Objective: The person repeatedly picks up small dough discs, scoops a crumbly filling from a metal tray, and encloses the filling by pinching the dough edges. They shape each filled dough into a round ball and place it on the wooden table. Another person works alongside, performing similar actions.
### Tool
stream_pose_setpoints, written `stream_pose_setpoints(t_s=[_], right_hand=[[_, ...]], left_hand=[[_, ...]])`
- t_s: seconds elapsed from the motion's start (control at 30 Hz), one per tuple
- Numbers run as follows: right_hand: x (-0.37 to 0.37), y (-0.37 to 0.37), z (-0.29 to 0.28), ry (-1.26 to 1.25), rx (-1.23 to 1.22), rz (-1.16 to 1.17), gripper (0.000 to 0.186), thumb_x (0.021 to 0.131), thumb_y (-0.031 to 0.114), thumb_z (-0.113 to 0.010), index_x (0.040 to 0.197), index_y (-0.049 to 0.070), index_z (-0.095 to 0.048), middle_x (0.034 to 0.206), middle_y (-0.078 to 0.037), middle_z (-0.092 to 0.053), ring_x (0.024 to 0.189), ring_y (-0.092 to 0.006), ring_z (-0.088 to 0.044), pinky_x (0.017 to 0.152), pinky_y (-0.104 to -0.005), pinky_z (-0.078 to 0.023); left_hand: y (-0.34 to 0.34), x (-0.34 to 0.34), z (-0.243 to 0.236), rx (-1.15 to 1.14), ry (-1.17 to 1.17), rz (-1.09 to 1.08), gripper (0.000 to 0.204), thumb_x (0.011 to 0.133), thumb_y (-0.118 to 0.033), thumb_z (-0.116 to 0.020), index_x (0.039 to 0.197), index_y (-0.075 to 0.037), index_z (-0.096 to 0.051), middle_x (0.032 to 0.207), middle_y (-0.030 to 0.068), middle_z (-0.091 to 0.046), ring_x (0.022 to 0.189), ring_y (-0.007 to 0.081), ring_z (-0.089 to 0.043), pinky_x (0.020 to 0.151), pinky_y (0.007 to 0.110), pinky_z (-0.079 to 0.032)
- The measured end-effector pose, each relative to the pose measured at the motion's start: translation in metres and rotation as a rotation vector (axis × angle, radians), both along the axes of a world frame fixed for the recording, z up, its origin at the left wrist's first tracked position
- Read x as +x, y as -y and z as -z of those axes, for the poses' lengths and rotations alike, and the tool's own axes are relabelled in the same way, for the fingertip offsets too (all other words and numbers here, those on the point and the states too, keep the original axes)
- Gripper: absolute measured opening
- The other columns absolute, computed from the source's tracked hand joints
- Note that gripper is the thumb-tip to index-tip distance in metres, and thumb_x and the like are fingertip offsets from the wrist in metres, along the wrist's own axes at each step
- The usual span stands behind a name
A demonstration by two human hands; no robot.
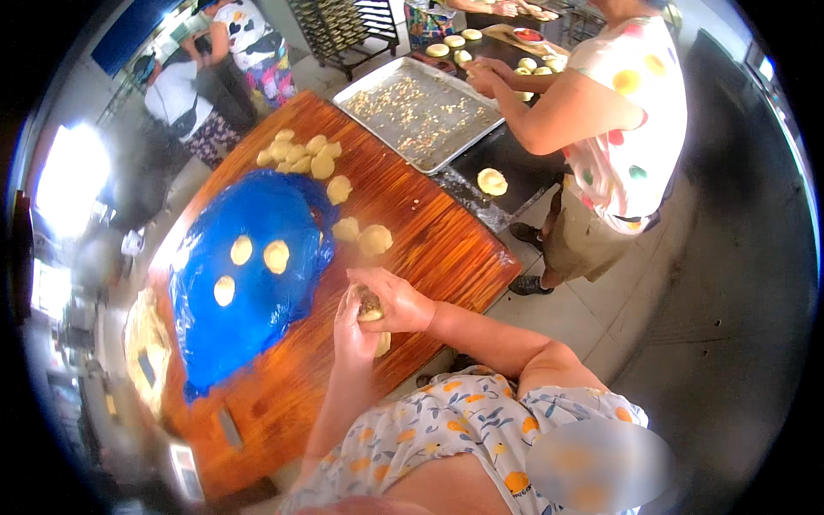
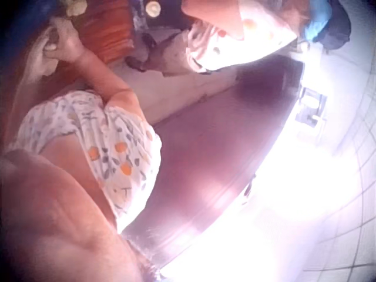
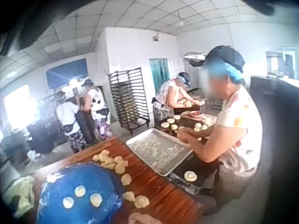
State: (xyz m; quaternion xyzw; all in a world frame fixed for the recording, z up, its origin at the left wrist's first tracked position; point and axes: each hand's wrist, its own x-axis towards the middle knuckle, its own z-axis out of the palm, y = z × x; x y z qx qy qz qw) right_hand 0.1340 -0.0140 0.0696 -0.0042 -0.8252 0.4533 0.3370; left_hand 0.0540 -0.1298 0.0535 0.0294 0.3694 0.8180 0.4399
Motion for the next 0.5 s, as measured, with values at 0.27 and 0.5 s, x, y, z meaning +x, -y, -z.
stream_pose_setpoints(t_s=[0.27, 0.5], right_hand=[[0.013, -0.004, 0.000, 0.070, 0.032, -0.142, 0.084, 0.062, 0.022, -0.087, 0.133, 0.003, -0.046, 0.120, -0.019, -0.057, 0.110, -0.0373, -0.058, 0.092, -0.0426, -0.049], [0.018, -0.004, -0.002, -0.015, 0.052, 0.017, 0.073, 0.065, 0.023, -0.086, 0.127, 0.004, -0.050, 0.114, -0.017, -0.058, 0.104, -0.0352, -0.059, 0.089, -0.0413, -0.050]], left_hand=[[0.006, -0.002, -0.014, -0.141, -0.166, 0.221, 0.042, 0.098, -0.007, -0.051, 0.138, -0.002, -0.041, 0.124, 0.0110, -0.055, 0.113, 0.0204, -0.057, 0.094, 0.034, -0.050], [0.000, 0.007, -0.004, 0.088, -0.081, 0.117, 0.045, 0.098, -0.007, -0.051, 0.141, -0.003, -0.038, 0.126, 0.0103, -0.053, 0.117, 0.0200, -0.054, 0.098, 0.036, -0.047]])
